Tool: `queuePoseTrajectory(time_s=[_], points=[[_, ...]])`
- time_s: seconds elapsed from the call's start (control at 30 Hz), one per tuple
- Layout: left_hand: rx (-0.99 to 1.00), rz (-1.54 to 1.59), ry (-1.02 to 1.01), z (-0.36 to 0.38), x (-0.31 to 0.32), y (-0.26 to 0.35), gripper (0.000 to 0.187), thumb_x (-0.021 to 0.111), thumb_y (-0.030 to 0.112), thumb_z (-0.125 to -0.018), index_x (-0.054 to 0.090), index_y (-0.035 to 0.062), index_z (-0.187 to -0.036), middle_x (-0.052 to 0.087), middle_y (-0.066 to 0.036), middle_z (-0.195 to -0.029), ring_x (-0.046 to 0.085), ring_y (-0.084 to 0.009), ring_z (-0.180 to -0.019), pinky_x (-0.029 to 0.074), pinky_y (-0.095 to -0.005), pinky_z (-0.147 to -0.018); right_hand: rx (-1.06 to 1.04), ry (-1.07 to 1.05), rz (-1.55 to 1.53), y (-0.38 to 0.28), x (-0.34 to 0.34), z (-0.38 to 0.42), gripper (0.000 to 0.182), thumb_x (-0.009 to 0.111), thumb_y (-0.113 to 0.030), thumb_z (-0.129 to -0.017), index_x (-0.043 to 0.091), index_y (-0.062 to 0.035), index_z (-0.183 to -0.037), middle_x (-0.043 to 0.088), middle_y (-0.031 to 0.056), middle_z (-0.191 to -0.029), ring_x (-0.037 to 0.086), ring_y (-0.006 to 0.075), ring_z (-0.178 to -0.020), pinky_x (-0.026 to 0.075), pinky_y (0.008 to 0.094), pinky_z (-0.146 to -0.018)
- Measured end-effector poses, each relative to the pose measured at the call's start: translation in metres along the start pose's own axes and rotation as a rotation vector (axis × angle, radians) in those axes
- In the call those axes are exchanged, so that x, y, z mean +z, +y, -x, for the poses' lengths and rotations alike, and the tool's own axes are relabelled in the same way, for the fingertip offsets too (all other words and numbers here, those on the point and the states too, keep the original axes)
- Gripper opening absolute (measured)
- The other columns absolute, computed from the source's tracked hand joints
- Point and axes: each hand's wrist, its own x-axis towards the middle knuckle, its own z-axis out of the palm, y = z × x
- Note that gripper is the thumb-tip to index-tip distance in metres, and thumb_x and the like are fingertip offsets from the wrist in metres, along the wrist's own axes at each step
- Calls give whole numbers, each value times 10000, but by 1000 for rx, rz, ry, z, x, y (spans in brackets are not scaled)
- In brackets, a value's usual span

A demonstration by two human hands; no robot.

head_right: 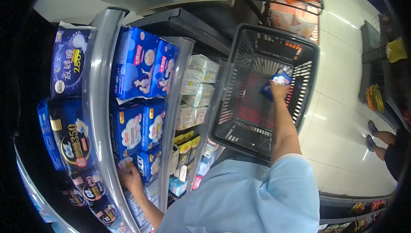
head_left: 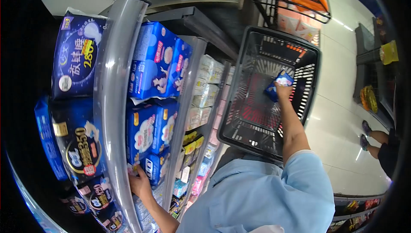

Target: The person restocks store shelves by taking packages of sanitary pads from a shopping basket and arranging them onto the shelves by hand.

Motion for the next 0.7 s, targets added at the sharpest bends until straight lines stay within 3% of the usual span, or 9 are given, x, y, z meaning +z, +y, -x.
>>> queuePoseTrajectory(time_s=[0.07,0.1,0.27,0.33,0.37,0.43,0.53,0.63,0.7], points=[[70,-28,61,1,5,-6,515,602,343,-828,531,-103,-1076,571,-311,-1029,563,-435,-953,430,-457,-850,54,-80,-32,4,7,-13,1280,819,-494,-528,33,51,-1379,211,307,-1394,278,411,-1290,276,439,-1059],[-193,53,-219,-5,-16,17,634,602,356,-831,409,-116,-1207,447,-351,-1201,440,-462,-1125,338,-454,-969,67,-52,20,6,15,-18,1294,821,-498,-520,22,51,-1378,211,303,-1396,277,411,-1292,279,438,-1058],[-174,30,-265,-5,-8,4,635,635,350,-794,431,-105,-1187,483,-337,-1155,472,-456,-1087,352,-465,-946,152,-12,167,7,34,-21,1290,815,-480,-520,-8,-2,-1390,219,284,-1394,287,410,-1279,287,480,-1039],[-152,75,-197,-6,-8,8,639,662,334,-767,443,-112,-1169,503,-339,-1114,492,-452,-1059,368,-462,-932,178,-19,185,6,33,-24,1280,807,-472,-529,-21,-24,-1396,217,279,-1394,287,413,-1275,288,511,-1028],[-125,74,-154,-5,-4,4,621,675,312,-755,458,-114,-1151,512,-341,-1098,500,-448,-1054,379,-459,-919,78,-6,345,15,44,-36,1297,789,-479,-552,-76,-12,-1398,228,297,-1384,315,419,-1258,300,501,-1022],[-192,78,-230,-6,-6,4,632,669,315,-757,449,-112,-1168,512,-336,-1112,500,-439,-1064,376,-454,-925,55,-101,290,10,30,-22,1271,798,-414,-579,-92,-54,-1411,258,329,-1353,349,436,-1232,317,478,-1016],[-137,40,-191,-4,-4,2,644,648,348,-771,446,-103,-1184,512,-329,-1132,505,-436,-1069,377,-453,-931,-194,-142,332,22,15,-6,1208,805,-336,-585,-32,-100,-1423,284,347,-1335,363,449,-1221,312,457,-1029],[-113,7,-162,-3,0,-2,646,626,378,-787,445,-86,-1199,514,-319,-1150,507,-435,-1078,378,-450,-938,-259,-249,278,19,-12,37,1154,802,-243,-590,17,-47,-1413,314,301,-1343,374,416,-1224,304,413,-1045],[-106,64,-162,-3,6,-11,636,604,398,-802,448,-59,-1216,510,-307,-1171,504,-431,-1089,375,-441,-949,-279,-278,150,58,11,35,1106,800,-202,-600,61,-20,-1403,352,243,-1336,397,364,-1217,316,398,-1038]])
